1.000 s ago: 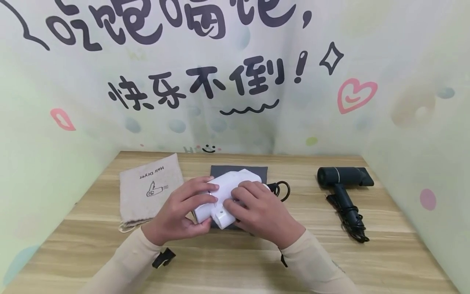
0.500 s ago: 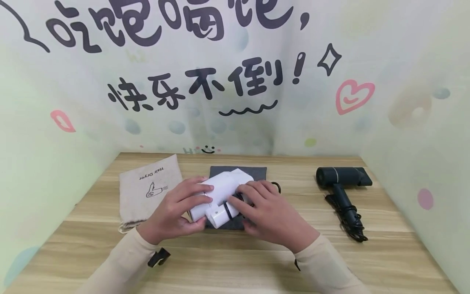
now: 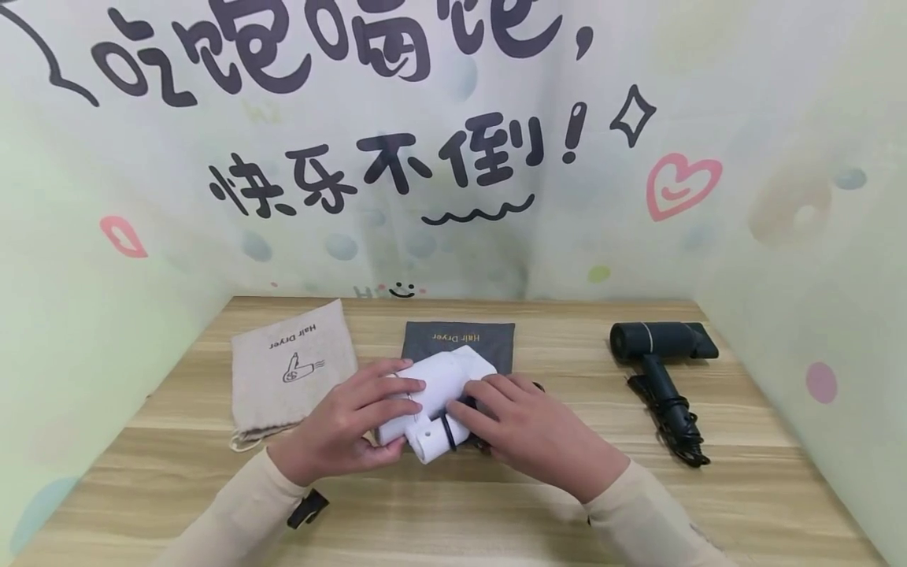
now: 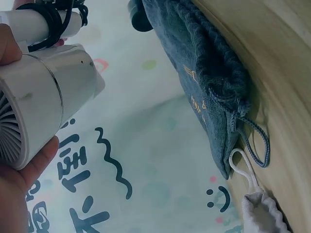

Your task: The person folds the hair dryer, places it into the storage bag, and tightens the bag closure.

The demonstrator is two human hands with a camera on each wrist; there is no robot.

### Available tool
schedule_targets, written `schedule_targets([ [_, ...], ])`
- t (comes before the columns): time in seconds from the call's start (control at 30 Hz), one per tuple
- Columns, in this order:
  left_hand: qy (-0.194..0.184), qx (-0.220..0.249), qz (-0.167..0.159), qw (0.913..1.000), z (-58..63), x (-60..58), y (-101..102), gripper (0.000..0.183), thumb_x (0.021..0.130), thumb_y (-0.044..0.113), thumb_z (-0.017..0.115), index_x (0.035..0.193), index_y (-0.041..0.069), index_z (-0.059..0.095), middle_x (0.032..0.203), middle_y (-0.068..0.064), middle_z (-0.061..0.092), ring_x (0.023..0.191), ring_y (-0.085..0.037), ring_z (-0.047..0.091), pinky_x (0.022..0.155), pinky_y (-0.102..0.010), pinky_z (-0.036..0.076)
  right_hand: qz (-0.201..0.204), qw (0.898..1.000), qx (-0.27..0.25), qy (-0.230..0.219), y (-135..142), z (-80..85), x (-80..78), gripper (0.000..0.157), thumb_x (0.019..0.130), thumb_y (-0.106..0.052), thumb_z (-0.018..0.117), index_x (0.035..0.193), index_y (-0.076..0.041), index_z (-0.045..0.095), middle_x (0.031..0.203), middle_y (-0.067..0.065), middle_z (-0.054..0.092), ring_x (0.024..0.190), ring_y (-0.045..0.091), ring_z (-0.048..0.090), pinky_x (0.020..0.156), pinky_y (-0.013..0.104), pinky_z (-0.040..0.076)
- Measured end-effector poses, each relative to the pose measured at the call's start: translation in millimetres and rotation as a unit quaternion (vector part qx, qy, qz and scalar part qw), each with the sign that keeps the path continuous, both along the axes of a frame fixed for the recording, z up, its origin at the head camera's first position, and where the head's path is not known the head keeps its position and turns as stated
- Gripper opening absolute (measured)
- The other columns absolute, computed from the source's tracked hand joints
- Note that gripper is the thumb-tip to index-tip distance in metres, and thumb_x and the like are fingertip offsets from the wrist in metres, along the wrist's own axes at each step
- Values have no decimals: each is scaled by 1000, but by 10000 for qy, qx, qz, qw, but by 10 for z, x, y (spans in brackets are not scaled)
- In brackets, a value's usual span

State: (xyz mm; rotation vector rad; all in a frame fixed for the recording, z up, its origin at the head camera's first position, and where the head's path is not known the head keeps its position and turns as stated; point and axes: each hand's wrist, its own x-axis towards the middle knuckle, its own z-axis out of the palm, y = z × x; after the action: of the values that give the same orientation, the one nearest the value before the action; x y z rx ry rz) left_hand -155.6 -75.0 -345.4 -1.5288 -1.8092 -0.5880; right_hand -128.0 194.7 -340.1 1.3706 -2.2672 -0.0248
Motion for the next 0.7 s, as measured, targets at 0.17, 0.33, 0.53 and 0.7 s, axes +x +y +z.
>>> schedule_targets([
  [0.17,25,-20,15,10000,-33,11,11,38,61,13,67,99,7,65,115,-7,60,111,-35,52,95,-37,42,7,9999,1,-117,-19,-11,16,69,60,-26,84,120,-12,52,115,4,50,101,23,50,88,40,43],
  [0.33,-2,-6,8,10000,-61,16,8,39,60,13,67,99,7,65,115,-6,59,111,-34,52,95,-37,41,126,9995,-180,-205,-67,4,7,64,57,-28,84,112,-13,54,106,1,51,92,20,51,81,36,46],
  [0.53,-28,76,1,10000,-64,20,-5,38,60,13,67,97,7,65,114,-7,60,110,-34,52,94,-37,42,150,9996,-165,-152,-89,1,-6,65,57,-32,84,112,-14,55,105,1,51,92,20,50,78,36,47],
  [0.7,170,270,66,9995,-38,7,-11,35,61,12,64,96,6,66,112,-8,61,108,-35,53,92,-38,44,31,9997,60,244,-87,-25,-30,66,62,-27,82,119,-12,53,112,6,51,97,23,50,82,38,46],
])
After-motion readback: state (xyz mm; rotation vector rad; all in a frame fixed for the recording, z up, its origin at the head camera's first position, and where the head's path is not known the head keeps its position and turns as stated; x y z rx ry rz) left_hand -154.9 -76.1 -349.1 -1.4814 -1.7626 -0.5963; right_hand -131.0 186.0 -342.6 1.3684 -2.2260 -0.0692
